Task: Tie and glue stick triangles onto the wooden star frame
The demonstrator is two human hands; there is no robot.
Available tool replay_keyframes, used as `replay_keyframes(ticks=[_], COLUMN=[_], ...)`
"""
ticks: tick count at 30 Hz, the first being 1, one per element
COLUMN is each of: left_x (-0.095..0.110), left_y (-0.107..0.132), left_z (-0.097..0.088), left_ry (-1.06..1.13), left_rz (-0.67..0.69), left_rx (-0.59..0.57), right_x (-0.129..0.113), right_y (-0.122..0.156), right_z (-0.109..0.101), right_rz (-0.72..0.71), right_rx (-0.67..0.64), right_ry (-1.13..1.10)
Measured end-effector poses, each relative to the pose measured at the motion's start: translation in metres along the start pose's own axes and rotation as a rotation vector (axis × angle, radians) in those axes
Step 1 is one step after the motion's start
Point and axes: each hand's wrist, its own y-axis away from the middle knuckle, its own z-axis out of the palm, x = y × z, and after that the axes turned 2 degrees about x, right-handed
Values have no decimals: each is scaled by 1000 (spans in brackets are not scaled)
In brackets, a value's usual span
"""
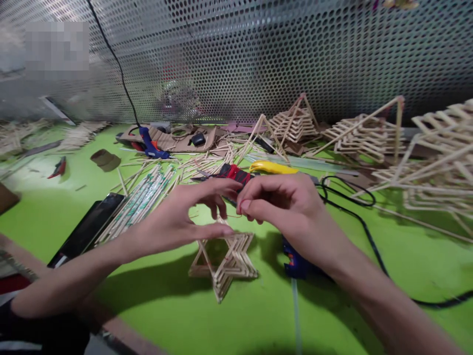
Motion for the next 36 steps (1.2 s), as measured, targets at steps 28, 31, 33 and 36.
replay_keyframes(ticks=[28,31,33,36], left_x=[-1,-4,-5,-5], left_y=[-17,-17,-17,-17], left_z=[12,17,19,18], left_ry=[10,74,113,77], left_rz=[-33,-48,-67,-103], left_rx=[53,15,6,5], right_x=[-3,-1,-1,-3], right_y=[8,9,9,9], right_z=[7,8,7,5], right_rz=[-58,-100,-130,-170], right_rx=[98,154,180,197], right_ry=[-200,-189,-131,19])
